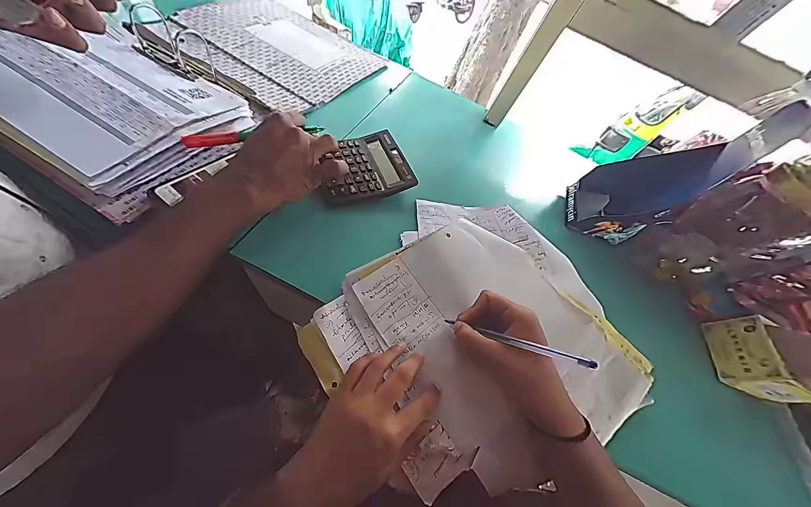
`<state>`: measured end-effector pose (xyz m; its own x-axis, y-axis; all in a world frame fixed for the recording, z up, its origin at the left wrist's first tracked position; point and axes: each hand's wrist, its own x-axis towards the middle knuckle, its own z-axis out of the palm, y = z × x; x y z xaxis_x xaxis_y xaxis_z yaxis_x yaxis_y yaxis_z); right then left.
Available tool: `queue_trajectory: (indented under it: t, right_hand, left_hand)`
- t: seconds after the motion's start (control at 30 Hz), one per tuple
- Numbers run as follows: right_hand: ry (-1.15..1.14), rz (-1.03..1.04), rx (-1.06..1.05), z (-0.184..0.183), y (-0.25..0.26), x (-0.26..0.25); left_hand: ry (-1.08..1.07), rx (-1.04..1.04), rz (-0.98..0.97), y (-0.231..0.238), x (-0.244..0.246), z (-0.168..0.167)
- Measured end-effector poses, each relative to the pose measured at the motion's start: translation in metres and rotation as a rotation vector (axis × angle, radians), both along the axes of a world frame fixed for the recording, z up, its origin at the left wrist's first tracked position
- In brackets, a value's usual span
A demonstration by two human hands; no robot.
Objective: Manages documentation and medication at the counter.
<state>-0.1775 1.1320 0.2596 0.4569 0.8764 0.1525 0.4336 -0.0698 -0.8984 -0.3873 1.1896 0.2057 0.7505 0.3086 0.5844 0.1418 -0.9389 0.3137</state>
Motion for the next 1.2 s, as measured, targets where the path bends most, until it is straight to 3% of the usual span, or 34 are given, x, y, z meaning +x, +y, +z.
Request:
queue_trajectory:
  t: [0.17, 0.53, 0.73, 0.83, 1.2]
  right_hand:
    - [0.002, 0.009, 0.043, -0.006, 0.0, -0.003]
    - [-0.109, -0.024, 0.027, -0.009, 0.0, -0.006]
    - [0.029, 0.063, 0.127, -0.004, -0.01, -0.02]
    - [-0.019, 0.151, 0.104, -0.009, -0.014, -0.04]
    - [-0.147, 0.1, 0.115, -0.019, -0.013, -0.05]
  left_hand:
    - [-0.095, -0.038, -0.092, 0.018, -0.006, -0.008]
    - [-0.075, -0.053, -0.025, 0.025, -0.006, -0.019]
    - [-0.071, -0.045, -0.014, 0.024, -0.006, -0.017]
    - [-0.071, -0.047, -0.023, 0.023, -0.008, -0.016]
    - [-0.073, -0.075, -0.093, 0.027, -0.012, -0.015]
